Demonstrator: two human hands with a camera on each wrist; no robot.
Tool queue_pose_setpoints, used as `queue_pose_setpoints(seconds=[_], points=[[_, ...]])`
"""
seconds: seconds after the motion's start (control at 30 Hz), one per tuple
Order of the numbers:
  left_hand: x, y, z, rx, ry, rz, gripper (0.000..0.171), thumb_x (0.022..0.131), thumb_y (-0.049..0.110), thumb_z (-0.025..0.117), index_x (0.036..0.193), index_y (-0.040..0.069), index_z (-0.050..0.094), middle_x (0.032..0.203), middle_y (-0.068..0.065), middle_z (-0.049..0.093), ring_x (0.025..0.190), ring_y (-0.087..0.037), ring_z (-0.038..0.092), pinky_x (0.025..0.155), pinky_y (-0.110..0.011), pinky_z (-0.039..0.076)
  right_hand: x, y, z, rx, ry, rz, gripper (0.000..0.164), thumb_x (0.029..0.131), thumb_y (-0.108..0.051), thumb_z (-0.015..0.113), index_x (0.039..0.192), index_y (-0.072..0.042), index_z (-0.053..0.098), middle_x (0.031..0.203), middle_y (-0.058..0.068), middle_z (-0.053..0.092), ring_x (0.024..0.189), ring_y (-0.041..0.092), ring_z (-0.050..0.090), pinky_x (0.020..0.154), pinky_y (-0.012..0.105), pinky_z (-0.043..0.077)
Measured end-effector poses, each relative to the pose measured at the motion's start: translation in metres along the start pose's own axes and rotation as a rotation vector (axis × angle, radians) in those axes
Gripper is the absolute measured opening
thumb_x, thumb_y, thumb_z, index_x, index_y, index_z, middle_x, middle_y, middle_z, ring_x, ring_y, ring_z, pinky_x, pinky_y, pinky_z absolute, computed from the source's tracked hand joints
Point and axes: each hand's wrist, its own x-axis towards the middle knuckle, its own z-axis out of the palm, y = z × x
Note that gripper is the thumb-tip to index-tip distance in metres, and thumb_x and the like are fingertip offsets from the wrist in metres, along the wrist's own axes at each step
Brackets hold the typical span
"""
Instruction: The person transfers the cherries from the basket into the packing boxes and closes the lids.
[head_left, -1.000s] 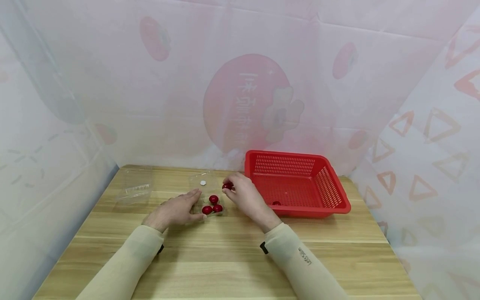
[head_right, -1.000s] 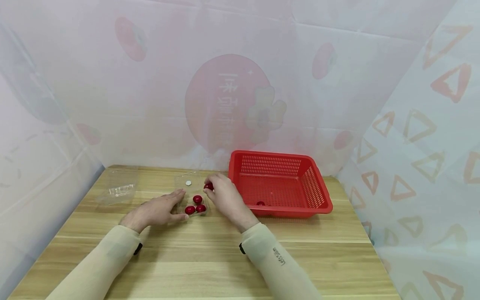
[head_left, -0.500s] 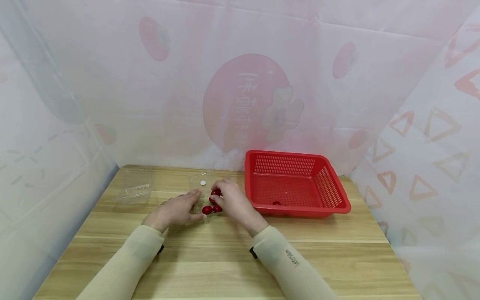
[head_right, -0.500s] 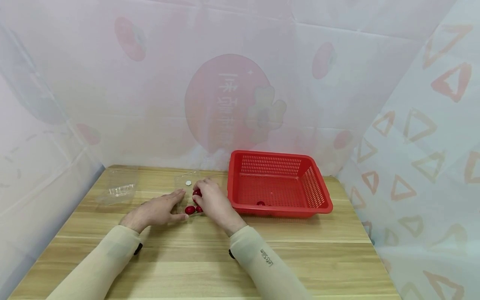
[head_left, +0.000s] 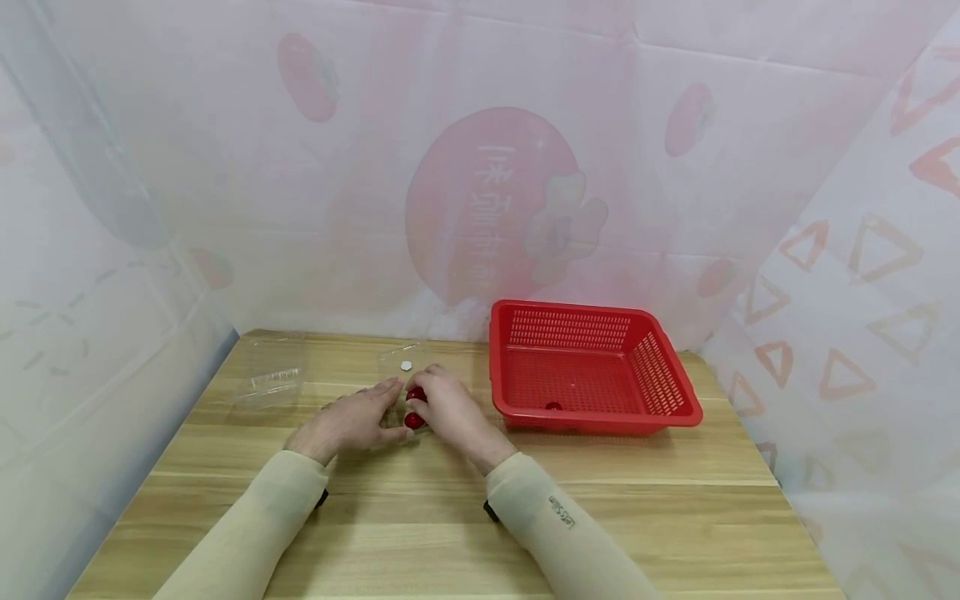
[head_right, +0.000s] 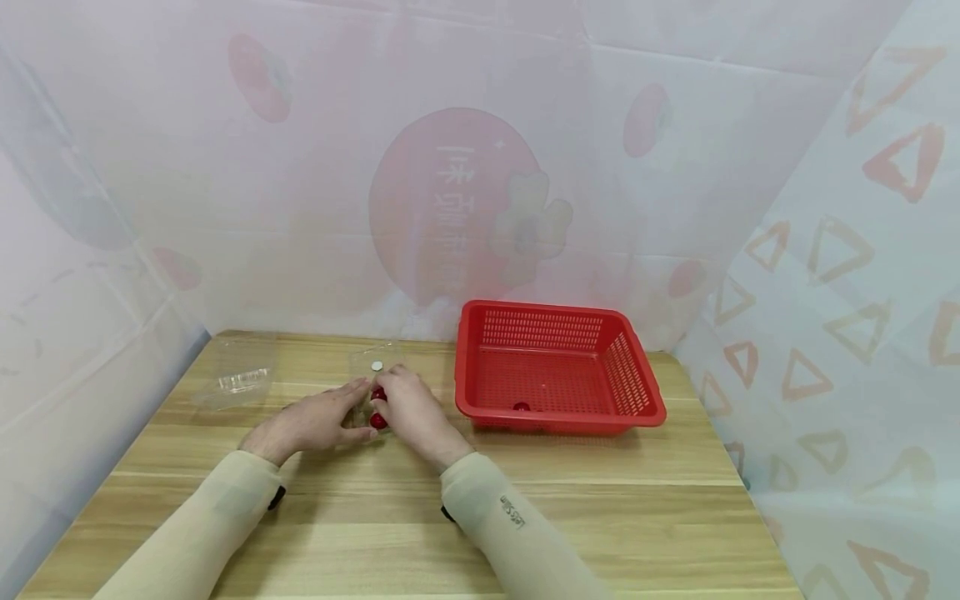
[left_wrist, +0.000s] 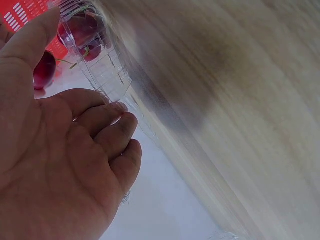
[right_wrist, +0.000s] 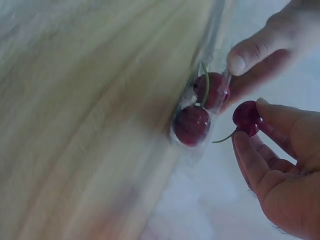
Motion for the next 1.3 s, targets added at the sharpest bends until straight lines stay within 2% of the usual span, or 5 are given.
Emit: queue_pose_setpoints(seconds=[0.53,0.93,1.0,1.17,1.3], points=[[0.002,0.003,0.000,-0.013,0.023,0.016,0.097,0.109,0.054,0.082,0.183,0.007,0.040,0.188,-0.029,0.040,0.166,-0.061,0.050,0.133,-0.079,0.048,0.000,0.000,0.009,0.000,-0.023,-0.006,0.028,0.110,-0.015,0.085,0.138,-0.010,0.083,0.132,0.007,0.083,0.120,0.016,0.078,0.108,0.027,0.068],[-0.002,0.001,-0.002,0.006,-0.009,-0.016,0.102,0.111,0.055,0.080,0.181,-0.004,0.036,0.189,-0.030,0.037,0.170,-0.059,0.045,0.139,-0.075,0.043,-0.010,0.003,-0.003,-0.010,-0.045,0.035,0.037,0.112,-0.019,0.084,0.147,-0.009,0.078,0.147,0.008,0.079,0.134,0.023,0.077,0.120,0.039,0.066],[0.004,-0.015,0.006,-0.006,0.010,0.029,0.103,0.109,0.059,0.080,0.181,-0.002,0.037,0.189,-0.027,0.039,0.171,-0.055,0.046,0.141,-0.071,0.043,-0.014,0.003,-0.004,-0.018,-0.050,0.022,0.038,0.112,-0.021,0.084,0.146,-0.009,0.078,0.147,0.009,0.079,0.134,0.023,0.077,0.121,0.039,0.065],[-0.002,-0.019,0.003,-0.032,0.043,0.084,0.086,0.103,0.055,0.090,0.165,0.004,0.058,0.163,-0.021,0.071,0.151,-0.045,0.069,0.128,-0.067,0.058,-0.027,0.004,-0.006,-0.055,-0.089,0.000,0.044,0.112,-0.029,0.085,0.150,-0.009,0.076,0.149,0.007,0.078,0.137,0.023,0.075,0.121,0.038,0.065],[-0.018,-0.002,-0.009,-0.015,0.033,0.049,0.070,0.102,0.045,0.094,0.152,0.006,0.065,0.148,-0.019,0.077,0.136,-0.042,0.076,0.118,-0.068,0.064,-0.034,0.006,-0.007,-0.085,-0.129,-0.005,0.049,0.108,-0.032,0.089,0.150,-0.009,0.074,0.150,0.006,0.078,0.137,0.022,0.075,0.121,0.036,0.065]])
